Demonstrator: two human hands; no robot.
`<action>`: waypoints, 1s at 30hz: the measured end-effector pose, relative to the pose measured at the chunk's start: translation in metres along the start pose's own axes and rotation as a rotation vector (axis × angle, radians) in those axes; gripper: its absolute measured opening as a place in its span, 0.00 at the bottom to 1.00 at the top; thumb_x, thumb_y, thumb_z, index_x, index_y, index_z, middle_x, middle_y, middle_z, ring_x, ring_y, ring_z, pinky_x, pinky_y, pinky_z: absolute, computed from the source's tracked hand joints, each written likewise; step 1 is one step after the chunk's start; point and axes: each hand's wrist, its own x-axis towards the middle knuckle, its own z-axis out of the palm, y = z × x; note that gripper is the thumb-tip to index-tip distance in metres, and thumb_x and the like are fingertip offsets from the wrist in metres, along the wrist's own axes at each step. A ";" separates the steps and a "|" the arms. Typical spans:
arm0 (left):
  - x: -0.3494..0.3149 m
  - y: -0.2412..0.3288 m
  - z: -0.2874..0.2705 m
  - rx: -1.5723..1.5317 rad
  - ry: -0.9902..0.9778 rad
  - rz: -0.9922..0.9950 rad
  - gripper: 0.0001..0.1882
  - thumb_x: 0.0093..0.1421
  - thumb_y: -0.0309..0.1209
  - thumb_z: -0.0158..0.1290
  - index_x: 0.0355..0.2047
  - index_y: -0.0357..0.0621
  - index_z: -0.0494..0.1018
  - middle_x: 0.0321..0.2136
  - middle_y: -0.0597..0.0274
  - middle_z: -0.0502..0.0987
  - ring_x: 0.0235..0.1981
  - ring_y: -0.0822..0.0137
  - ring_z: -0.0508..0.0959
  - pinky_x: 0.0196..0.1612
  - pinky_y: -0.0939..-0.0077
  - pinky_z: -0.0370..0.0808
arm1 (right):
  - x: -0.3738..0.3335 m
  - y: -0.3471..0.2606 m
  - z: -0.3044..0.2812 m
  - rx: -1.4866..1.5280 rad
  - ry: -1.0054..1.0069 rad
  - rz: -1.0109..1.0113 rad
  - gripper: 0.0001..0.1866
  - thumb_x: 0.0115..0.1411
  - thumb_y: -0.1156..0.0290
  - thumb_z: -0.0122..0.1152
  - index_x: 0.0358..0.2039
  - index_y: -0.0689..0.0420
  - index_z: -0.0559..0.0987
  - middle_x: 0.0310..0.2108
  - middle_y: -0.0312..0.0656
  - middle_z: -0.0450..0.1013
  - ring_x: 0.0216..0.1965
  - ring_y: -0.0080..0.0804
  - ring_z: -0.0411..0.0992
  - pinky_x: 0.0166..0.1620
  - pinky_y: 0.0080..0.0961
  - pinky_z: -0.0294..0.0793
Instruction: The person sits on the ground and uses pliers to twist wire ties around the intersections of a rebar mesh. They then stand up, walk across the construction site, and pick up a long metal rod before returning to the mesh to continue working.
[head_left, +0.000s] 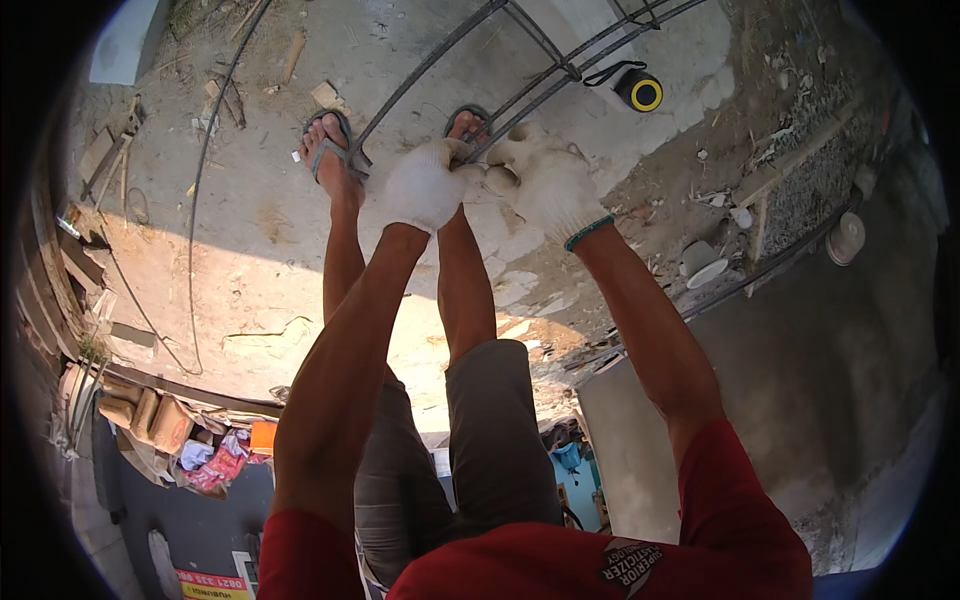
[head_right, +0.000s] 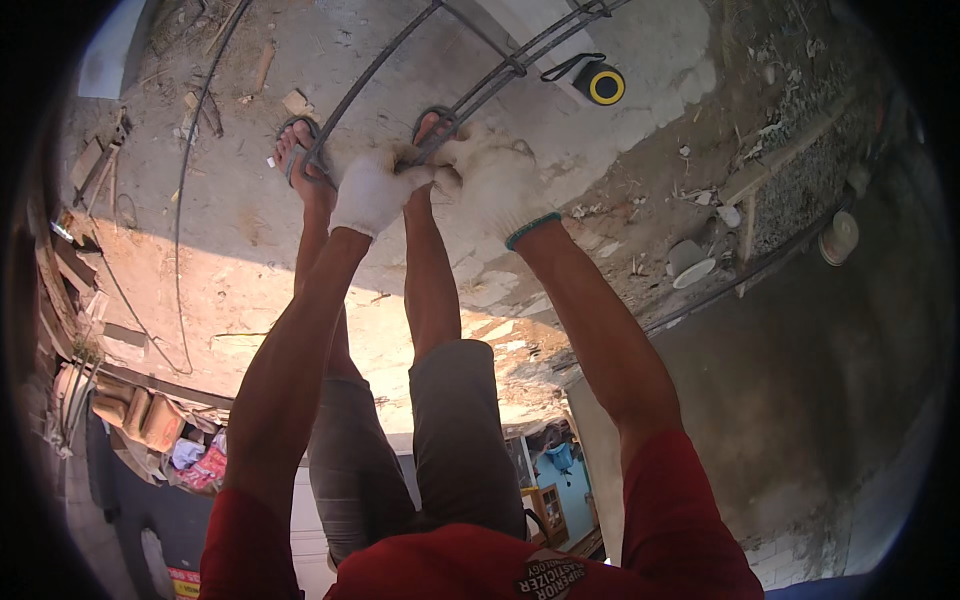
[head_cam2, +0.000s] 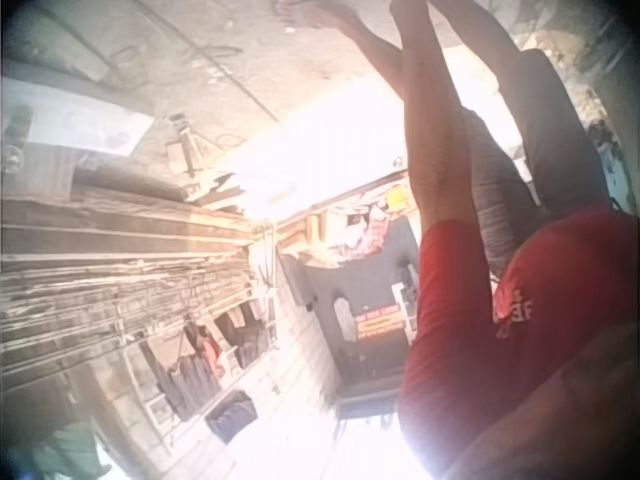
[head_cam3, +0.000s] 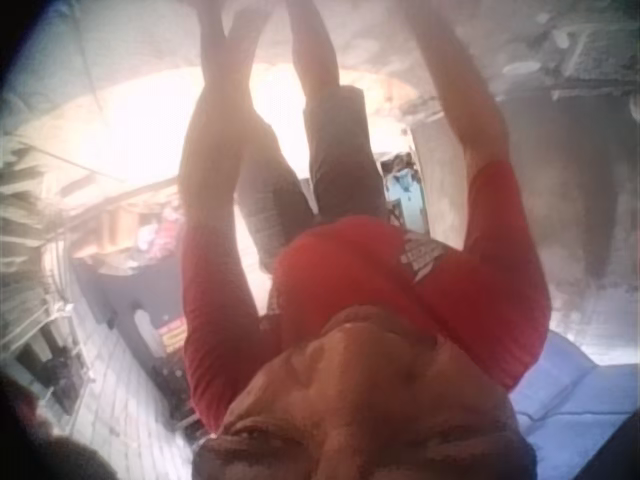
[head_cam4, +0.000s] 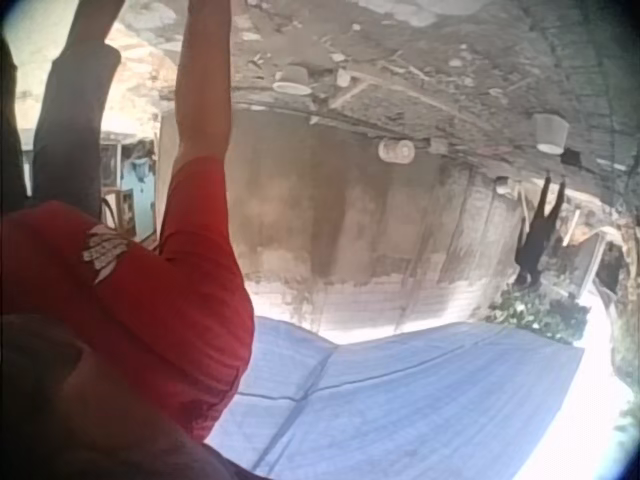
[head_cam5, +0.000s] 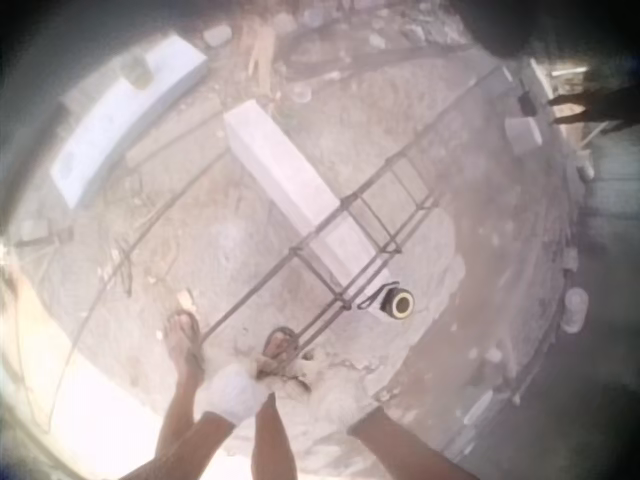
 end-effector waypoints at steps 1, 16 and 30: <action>-0.001 -0.001 0.004 -0.004 0.030 0.028 0.20 0.55 0.43 0.64 0.43 0.44 0.82 0.38 0.48 0.84 0.42 0.48 0.83 0.45 0.59 0.78 | -0.002 -0.008 -0.005 -0.095 0.006 0.024 0.14 0.60 0.57 0.63 0.43 0.49 0.84 0.47 0.44 0.75 0.47 0.45 0.78 0.51 0.46 0.77; -0.002 -0.003 0.057 0.051 0.592 0.036 0.12 0.53 0.38 0.65 0.36 0.52 0.78 0.23 0.61 0.83 0.27 0.56 0.83 0.38 0.59 0.75 | 0.109 -0.010 -0.007 -0.154 -0.372 -0.100 0.11 0.60 0.64 0.62 0.41 0.49 0.87 0.42 0.47 0.82 0.44 0.49 0.80 0.49 0.45 0.79; -0.001 -0.003 0.045 0.105 0.368 0.031 0.12 0.57 0.36 0.61 0.41 0.52 0.85 0.38 0.55 0.84 0.40 0.53 0.83 0.45 0.58 0.76 | 0.064 -0.032 -0.040 0.401 -0.082 0.171 0.16 0.61 0.63 0.55 0.43 0.54 0.87 0.33 0.52 0.82 0.37 0.39 0.83 0.39 0.37 0.82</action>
